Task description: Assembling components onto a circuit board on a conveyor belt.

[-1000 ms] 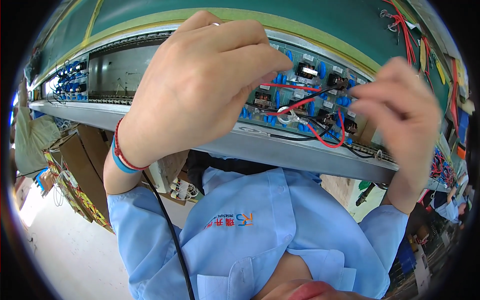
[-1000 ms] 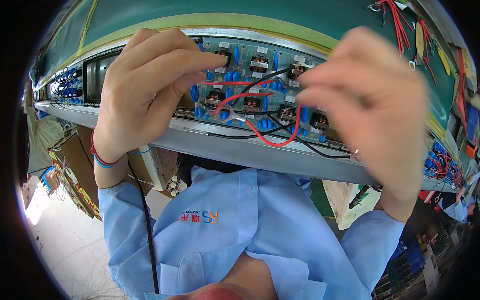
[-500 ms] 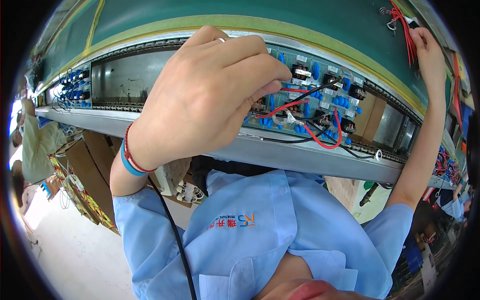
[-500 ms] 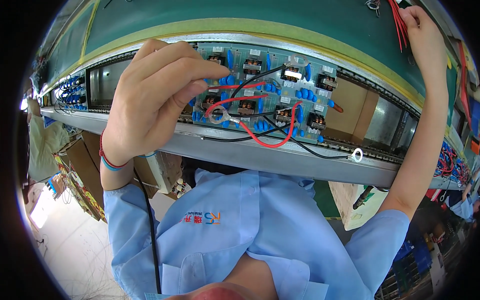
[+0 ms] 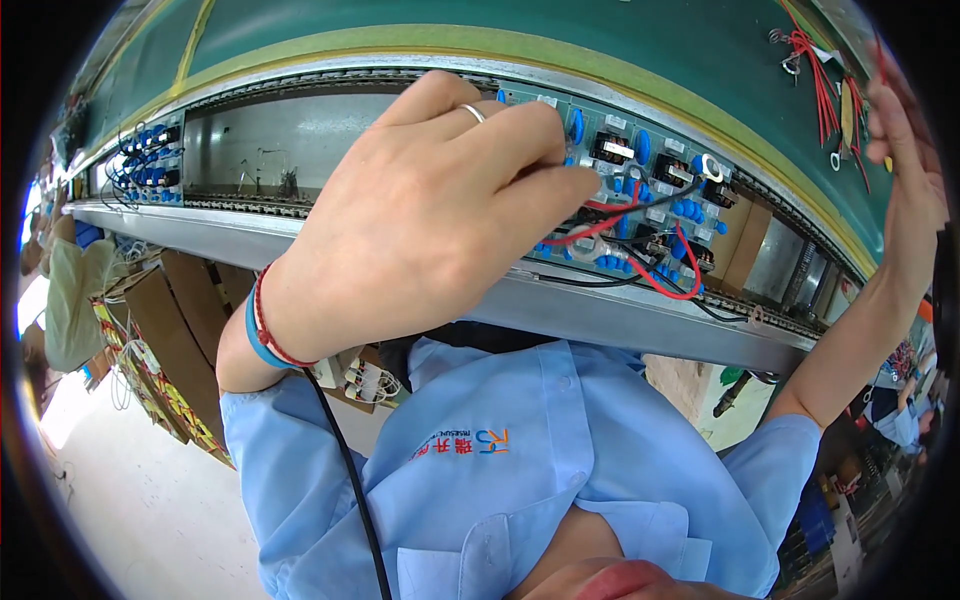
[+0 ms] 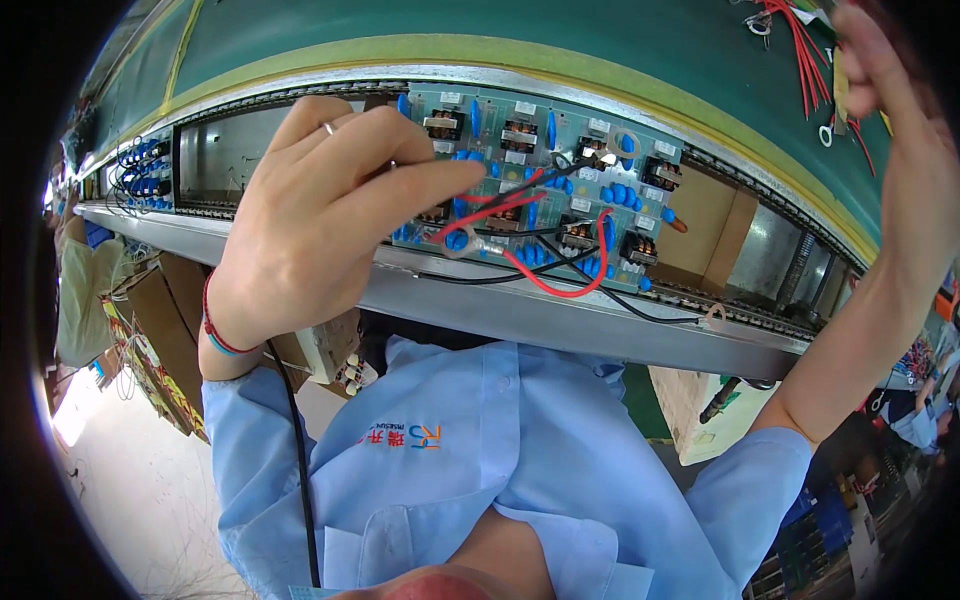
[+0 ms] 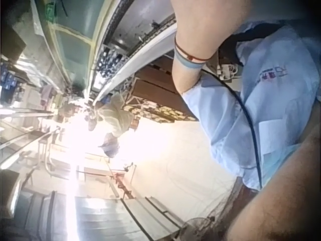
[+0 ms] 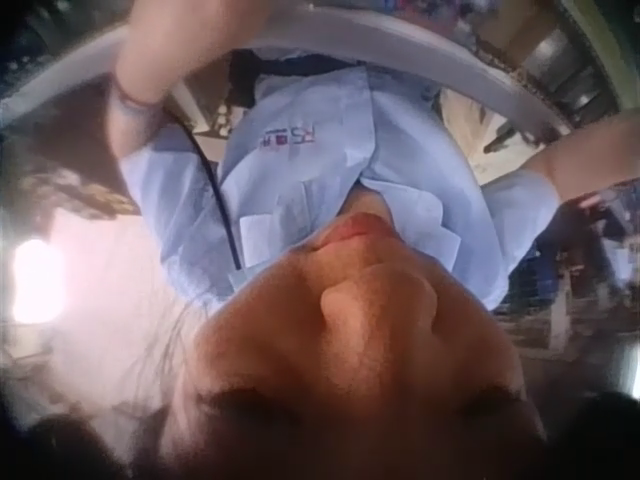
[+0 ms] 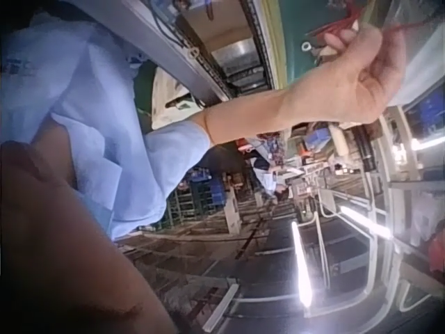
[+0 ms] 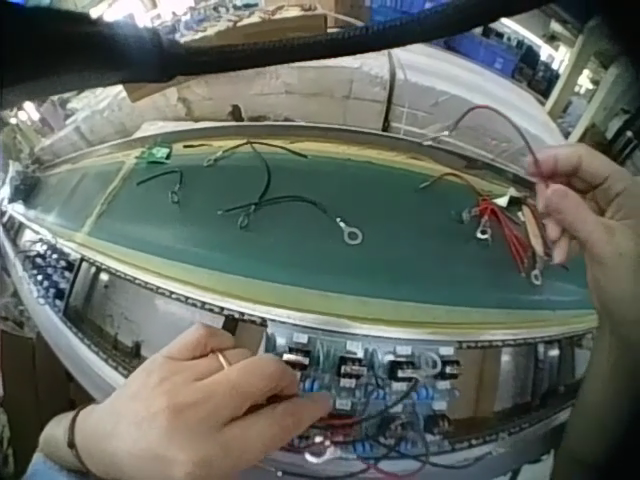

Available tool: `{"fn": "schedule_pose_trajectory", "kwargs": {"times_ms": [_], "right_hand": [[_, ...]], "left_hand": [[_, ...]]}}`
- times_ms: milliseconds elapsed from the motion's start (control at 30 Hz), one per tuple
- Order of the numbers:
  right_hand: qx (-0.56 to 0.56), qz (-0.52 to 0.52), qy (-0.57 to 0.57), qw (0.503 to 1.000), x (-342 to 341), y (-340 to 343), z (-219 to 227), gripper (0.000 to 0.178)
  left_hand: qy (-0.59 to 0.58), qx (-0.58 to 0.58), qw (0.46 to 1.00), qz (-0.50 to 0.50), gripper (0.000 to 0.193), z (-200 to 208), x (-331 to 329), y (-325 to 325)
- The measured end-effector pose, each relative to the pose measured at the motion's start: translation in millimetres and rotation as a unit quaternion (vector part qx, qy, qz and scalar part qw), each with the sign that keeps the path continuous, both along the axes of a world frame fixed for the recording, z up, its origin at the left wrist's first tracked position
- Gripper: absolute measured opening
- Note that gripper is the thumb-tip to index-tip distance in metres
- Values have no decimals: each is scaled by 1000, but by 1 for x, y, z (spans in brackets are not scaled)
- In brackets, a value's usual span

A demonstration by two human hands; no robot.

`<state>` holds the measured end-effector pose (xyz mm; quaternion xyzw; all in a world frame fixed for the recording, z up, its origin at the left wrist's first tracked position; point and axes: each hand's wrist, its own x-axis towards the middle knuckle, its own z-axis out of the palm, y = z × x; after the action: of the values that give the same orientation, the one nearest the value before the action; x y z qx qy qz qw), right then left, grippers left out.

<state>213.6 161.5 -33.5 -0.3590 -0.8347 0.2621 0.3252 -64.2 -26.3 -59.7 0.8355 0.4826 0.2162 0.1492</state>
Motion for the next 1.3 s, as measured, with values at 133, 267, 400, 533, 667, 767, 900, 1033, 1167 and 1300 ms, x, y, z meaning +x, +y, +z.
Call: {"fn": "schedule_pose_trajectory", "kwargs": {"times_ms": [133,267,400,533,667,767,900,1033,1167,1300], "right_hand": [[-185,39,11,982,-39,-20,7,9],[-346,121,31,930,-87,-54,23,9],[-138,386,-94,907,-115,-38,-1,7],[-104,407,-64,905,-117,-49,-23,21],[-56,392,-87,914,-111,-58,-21,19],[148,352,-109,918,-111,-69,-12,19],[278,309,-106,903,-106,-59,-12,15],[35,361,-55,930,-104,-45,-18,13],[-224,256,-62,938,-109,-61,-12,12],[-330,320,-101,882,-108,-59,-27,8]], "left_hand": [[24,58,997,52,34,7,-14,-3],[-8,87,990,112,24,14,-26,-6],[-14,90,984,150,26,5,-37,-15],[-11,85,985,148,26,1,-41,-14],[-36,88,983,158,27,-2,-42,-13],[-58,87,982,159,27,-6,-43,-9],[-55,110,982,146,27,-7,-43,-6],[-41,94,984,147,27,-2,-45,-6],[5,59,981,186,12,8,-41,-2],[-26,41,973,225,14,4,-41,-3]]}}
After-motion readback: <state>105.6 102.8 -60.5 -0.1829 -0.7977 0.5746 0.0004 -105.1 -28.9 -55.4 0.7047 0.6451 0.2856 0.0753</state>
